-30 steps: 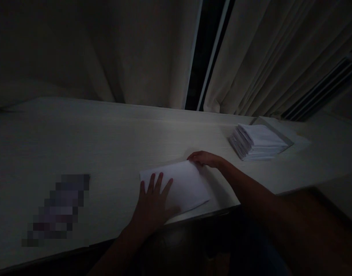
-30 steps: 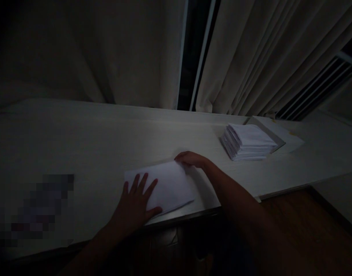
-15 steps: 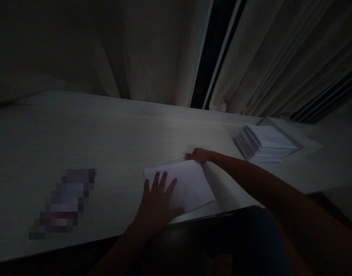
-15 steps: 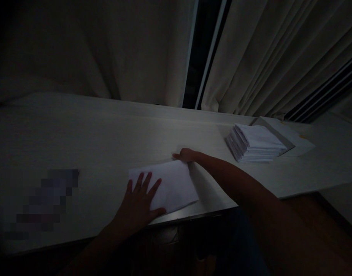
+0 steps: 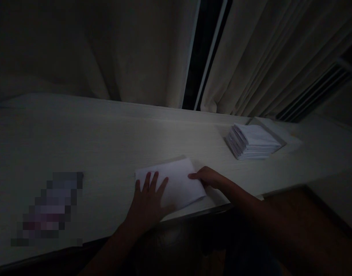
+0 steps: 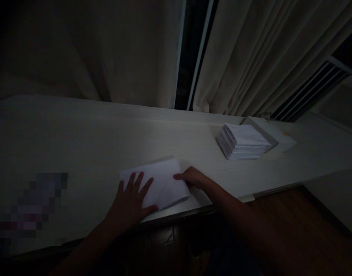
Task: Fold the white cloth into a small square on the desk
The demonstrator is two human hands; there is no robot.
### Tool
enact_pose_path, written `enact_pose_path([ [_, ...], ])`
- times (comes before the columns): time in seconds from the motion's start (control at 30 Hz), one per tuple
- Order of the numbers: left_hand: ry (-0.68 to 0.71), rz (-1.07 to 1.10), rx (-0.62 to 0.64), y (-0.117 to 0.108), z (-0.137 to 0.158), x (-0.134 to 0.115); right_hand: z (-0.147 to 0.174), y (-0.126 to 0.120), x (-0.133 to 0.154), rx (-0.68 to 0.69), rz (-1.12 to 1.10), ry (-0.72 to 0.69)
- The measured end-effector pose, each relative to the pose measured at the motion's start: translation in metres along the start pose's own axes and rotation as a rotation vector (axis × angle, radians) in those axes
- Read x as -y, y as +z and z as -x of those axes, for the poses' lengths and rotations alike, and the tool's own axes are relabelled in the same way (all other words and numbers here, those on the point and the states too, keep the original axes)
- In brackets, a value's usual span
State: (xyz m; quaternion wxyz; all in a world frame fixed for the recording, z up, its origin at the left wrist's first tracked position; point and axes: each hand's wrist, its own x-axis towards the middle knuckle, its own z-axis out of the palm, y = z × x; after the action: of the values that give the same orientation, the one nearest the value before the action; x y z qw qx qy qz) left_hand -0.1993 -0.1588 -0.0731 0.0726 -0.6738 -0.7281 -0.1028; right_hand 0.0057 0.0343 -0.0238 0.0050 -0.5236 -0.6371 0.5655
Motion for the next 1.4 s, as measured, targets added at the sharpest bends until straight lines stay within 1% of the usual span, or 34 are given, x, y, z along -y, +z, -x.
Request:
enact_pose_path([
  [0.07,0.0,-0.003,0.004,0.0,0.0,0.0,-0.003,0.004,-0.001,-0.022,-0.08,-0.001],
  [0.17,0.009,-0.002,0.001,0.0,0.0,0.0,-0.005,0.008,-0.008,-0.004,-0.198,-0.023],
  [0.27,0.004,0.004,-0.003,-0.001,0.0,0.0,-0.004,0.008,-0.015,-0.006,-0.231,-0.054],
  [0.37,-0.004,0.013,-0.002,-0.001,0.0,-0.001,-0.006,0.006,-0.016,0.016,-0.272,-0.106],
  [0.43,-0.002,0.02,-0.005,0.0,-0.001,0.0,-0.01,0.005,-0.013,-0.029,-0.236,-0.114],
  [0.5,0.0,0.023,-0.01,0.001,-0.001,0.0,-0.014,0.006,-0.009,-0.111,-0.169,-0.085],
  [0.57,-0.001,0.021,-0.012,0.002,0.0,0.0,-0.017,0.008,-0.005,-0.153,-0.147,-0.066],
  [0.63,-0.001,0.018,-0.012,0.002,0.0,0.0,-0.017,0.007,-0.001,-0.16,-0.154,-0.07],
  [0.67,0.0,0.015,-0.013,0.002,0.0,0.0,-0.016,0.005,0.003,-0.14,-0.159,-0.073],
  [0.77,0.009,0.007,-0.013,0.002,0.001,0.0,-0.016,-0.001,0.015,-0.016,-0.158,-0.058],
  [0.8,0.009,0.005,-0.011,0.002,0.001,0.0,-0.017,-0.002,0.019,-0.001,-0.146,-0.05],
  [0.83,0.009,0.004,-0.008,0.002,0.001,0.001,-0.019,-0.003,0.023,-0.014,-0.132,-0.045],
  [0.93,0.007,0.008,-0.008,0.003,0.001,0.001,-0.028,0.001,0.027,-0.144,-0.103,-0.049],
  [0.97,0.007,0.012,-0.012,0.003,0.001,0.001,-0.031,0.003,0.026,-0.166,-0.107,-0.055],
  [1.03,0.011,0.024,-0.02,0.003,0.001,0.001,-0.035,0.005,0.024,-0.166,-0.119,-0.068],
  [1.1,0.011,0.035,-0.023,0.004,0.001,0.001,-0.038,0.004,0.023,-0.135,-0.132,-0.078],
  [1.17,0.004,0.038,-0.021,0.004,0.001,0.001,-0.041,0.001,0.026,-0.117,-0.099,-0.077],
  [1.23,-0.004,0.041,-0.015,0.004,0.001,0.001,-0.045,-0.001,0.032,-0.147,-0.028,-0.068],
  [1.3,-0.004,0.047,-0.016,0.004,0.001,0.001,-0.051,0.001,0.037,-0.209,0.04,-0.067],
  [1.4,0.003,0.056,-0.027,0.004,0.001,0.001,-0.058,0.006,0.039,-0.276,0.087,-0.1],
])
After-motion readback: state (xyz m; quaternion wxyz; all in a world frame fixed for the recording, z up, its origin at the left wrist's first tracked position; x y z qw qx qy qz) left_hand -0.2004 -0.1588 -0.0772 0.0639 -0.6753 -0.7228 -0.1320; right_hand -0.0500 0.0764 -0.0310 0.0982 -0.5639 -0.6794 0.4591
